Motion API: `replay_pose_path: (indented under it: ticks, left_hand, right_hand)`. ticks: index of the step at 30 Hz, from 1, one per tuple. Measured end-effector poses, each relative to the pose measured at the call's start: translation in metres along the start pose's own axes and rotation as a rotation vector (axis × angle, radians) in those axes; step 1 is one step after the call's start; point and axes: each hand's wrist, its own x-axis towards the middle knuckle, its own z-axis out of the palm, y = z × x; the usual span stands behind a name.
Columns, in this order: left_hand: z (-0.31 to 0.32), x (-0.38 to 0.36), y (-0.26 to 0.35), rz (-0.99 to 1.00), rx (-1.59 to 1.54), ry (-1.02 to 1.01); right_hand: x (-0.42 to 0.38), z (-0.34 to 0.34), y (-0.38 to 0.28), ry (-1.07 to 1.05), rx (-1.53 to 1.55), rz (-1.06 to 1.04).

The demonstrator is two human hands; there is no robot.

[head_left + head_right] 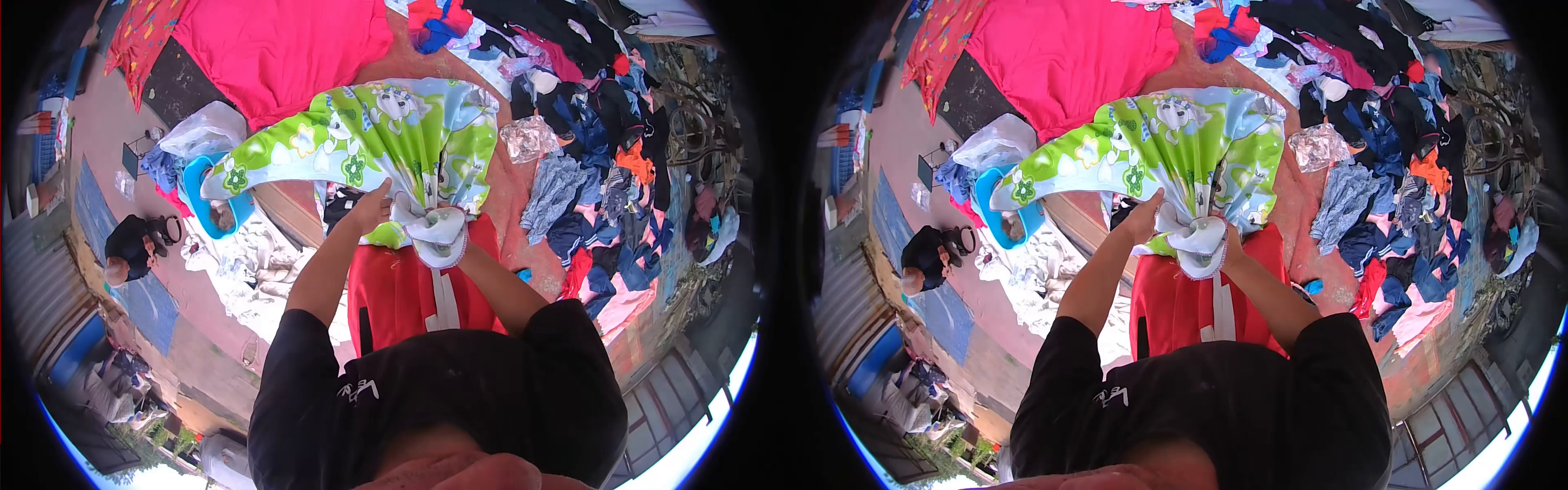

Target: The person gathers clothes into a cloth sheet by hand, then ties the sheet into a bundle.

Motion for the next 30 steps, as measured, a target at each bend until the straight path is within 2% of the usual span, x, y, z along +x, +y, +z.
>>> replay_pose_path:
  ticks: [1,2,3,5,6,8,9,10,11,12,15,17,18,19,20,21,22,23,25,27,28,29,30]
  left_hand:
    - [0.069,-0.022,0.032,-0.02,-0.096,-0.048]
    - [0.052,0.043,0.031,-0.041,0.161,-0.001]
    - [0.074,0.05,0.041,-0.039,0.026,-0.004]
    - [0.123,0.04,0.068,-0.035,-0.237,-0.006]
    - [0.114,0.044,0.075,-0.011,-0.181,0.013]
    - [0.078,0.039,0.089,0.033,-0.065,0.053]
    - [0.061,0.027,0.088,0.213,0.284,0.288]
    - [0.044,0.015,0.087,0.299,0.654,0.595]
    - [0.022,-0.004,0.078,0.564,1.073,0.794]
    - [0.013,-0.028,0.073,0.541,1.105,0.774]
    - [0.012,-0.057,0.031,0.715,1.337,0.743]
    - [0.039,-0.069,0.019,0.682,1.3,0.596]
    - [0.043,-0.061,0.015,0.679,1.416,0.565]
    - [0.057,-0.06,0.018,0.595,1.46,0.532]
    - [0.062,-0.047,0.011,0.604,1.5,0.546]
    - [0.062,-0.03,0.002,0.612,1.54,0.558]
    - [0.051,-0.003,-0.016,0.749,1.387,0.515]
    - [0.032,0.031,-0.039,0.88,1.231,0.47]
    - [0.025,0.033,-0.04,0.871,1.115,0.393]
    - [0.025,0.005,-0.028,0.595,1.191,0.315]
    - [0.031,-0.015,-0.012,0.736,1.281,0.319]
    - [0.036,-0.031,0.0,0.579,1.14,0.347]
    - [0.029,-0.025,-0.004,0.661,1.183,0.294]
  right_hand:
    - [-0.006,0.014,-0.003,-0.01,0.096,0.018]
    - [-0.013,0.041,-0.007,0.114,0.097,0.091]
    - [-0.018,0.064,-0.012,0.234,0.099,0.163]
    - [-0.026,0.106,-0.024,0.219,-0.046,0.115]
    - [-0.025,0.114,-0.029,0.208,-0.116,0.091]
    - [-0.026,0.103,-0.05,-0.069,-1.364,-0.2]
    - [-0.027,0.096,-0.061,-0.24,-1.975,-0.359]
    - [-0.021,0.087,-0.073,-0.138,-1.868,-0.346]
    - [-0.016,0.079,-0.086,-0.04,-1.75,-0.343]
    - [-0.01,0.07,-0.098,0.053,-1.627,-0.35]
    - [0.051,0.07,-0.141,0.529,-1.858,-0.324]
    - [0.082,0.096,-0.137,0.439,-1.649,-0.418]
    - [0.094,0.112,-0.127,0.471,-1.715,-0.26]
    - [0.096,0.149,-0.109,0.34,-1.753,-0.2]
    - [0.107,0.152,-0.083,0.187,-1.72,-0.345]
    - [0.111,0.16,-0.056,0.097,-1.748,-0.385]
    - [0.106,0.189,-0.039,0.169,-1.981,-0.13]
    - [0.117,0.166,-0.022,0.066,-2.116,-0.192]
    - [0.111,0.179,-0.029,-0.029,-2.029,-0.122]
    - [0.096,0.184,-0.057,-0.128,-2.107,-0.121]
    - [0.087,0.192,-0.075,-0.075,-2.14,-0.02]
    - [0.085,0.157,-0.093,-0.07,-1.9,0.005]
    - [0.086,0.111,-0.108,-0.149,-1.715,-0.123]
